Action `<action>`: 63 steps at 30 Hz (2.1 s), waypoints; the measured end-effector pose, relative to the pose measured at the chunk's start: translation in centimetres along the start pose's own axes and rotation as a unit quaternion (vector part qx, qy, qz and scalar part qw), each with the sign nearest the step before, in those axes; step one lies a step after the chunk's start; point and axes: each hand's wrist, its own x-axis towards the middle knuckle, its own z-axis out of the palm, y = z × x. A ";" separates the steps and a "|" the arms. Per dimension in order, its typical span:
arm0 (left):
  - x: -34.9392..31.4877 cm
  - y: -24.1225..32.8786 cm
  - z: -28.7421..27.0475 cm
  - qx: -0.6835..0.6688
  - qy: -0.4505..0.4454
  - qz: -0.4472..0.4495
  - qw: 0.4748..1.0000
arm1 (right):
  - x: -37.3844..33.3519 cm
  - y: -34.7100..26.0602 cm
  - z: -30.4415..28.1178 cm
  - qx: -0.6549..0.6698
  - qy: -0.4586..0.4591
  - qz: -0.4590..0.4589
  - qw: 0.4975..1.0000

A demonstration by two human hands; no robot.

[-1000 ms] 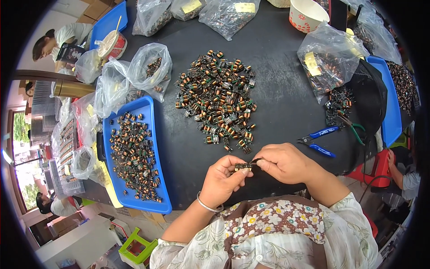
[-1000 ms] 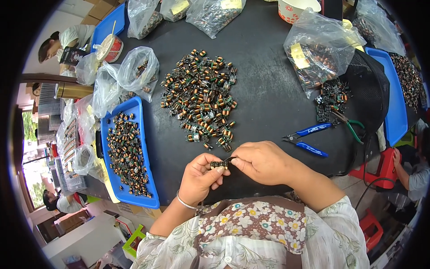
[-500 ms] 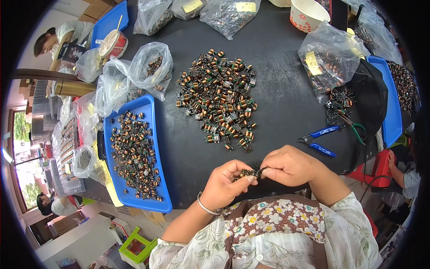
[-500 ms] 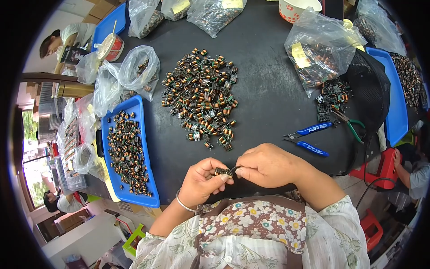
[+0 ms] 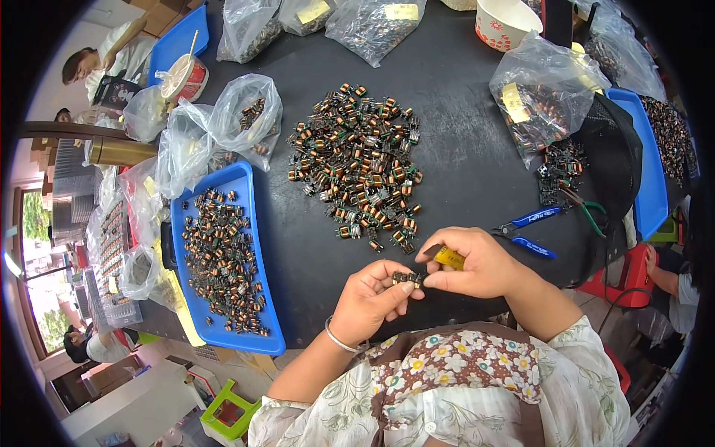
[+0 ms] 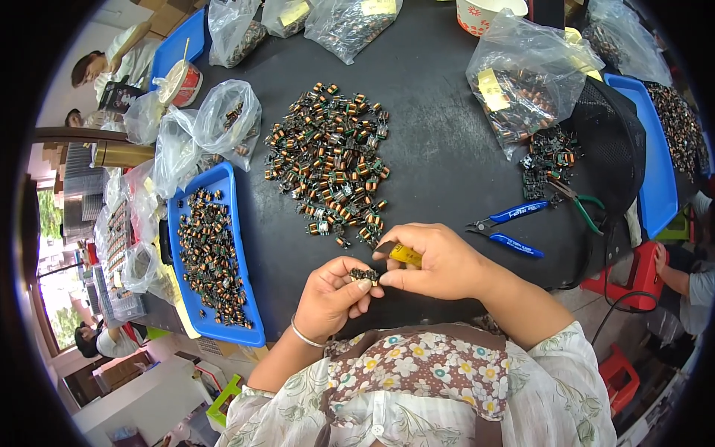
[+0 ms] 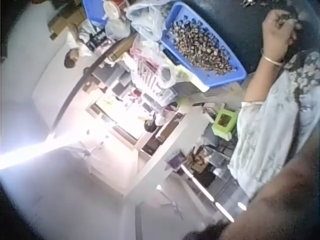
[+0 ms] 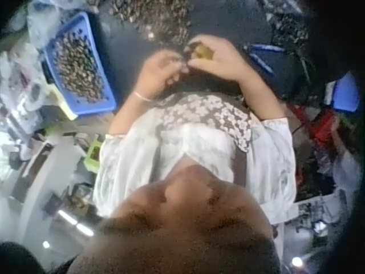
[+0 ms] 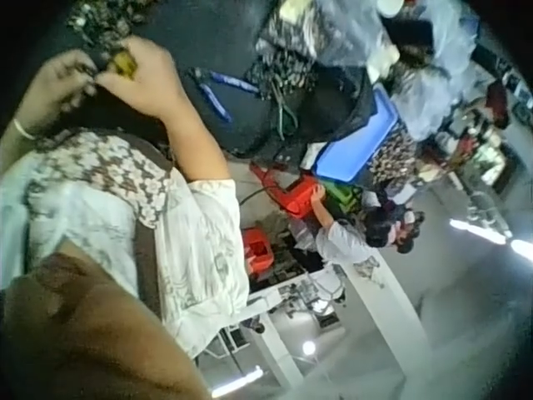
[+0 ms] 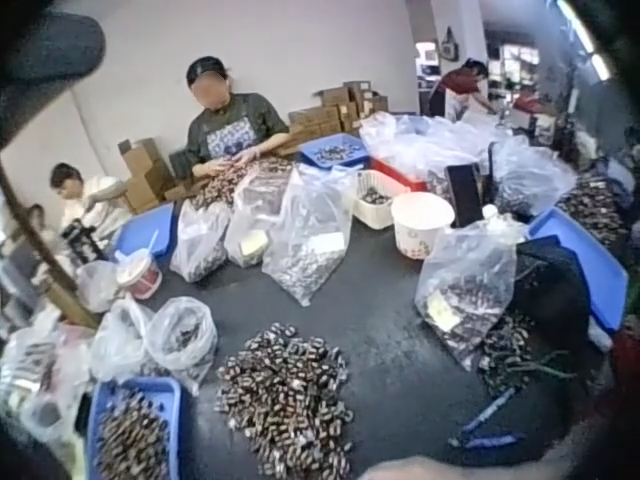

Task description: The person assembles small electronic components by hand at a workbench, using blue pliers and a small yellow tool.

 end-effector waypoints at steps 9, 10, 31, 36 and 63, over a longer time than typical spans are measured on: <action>0.1 -0.5 -0.2 -0.062 -0.033 0.005 0.997 | 0.2 0.2 0.4 -0.008 -0.028 -0.016 0.999; 0.1 -0.5 -0.2 -0.071 -0.032 0.004 0.997 | 0.2 0.3 0.4 -0.008 -0.028 -0.017 0.999; -0.6 -0.9 -1.5 -0.200 -0.105 0.030 0.974 | 0.1 0.5 0.7 -0.205 0.026 -0.005 0.978; -0.7 -1.1 -1.9 -0.234 -0.143 0.023 0.961 | -0.2 0.4 1.3 -0.339 0.059 -0.029 0.939; 0.0 -1.5 -1.0 -0.201 -0.085 0.016 0.976 | -0.7 -0.4 1.6 -0.279 0.012 -0.127 0.952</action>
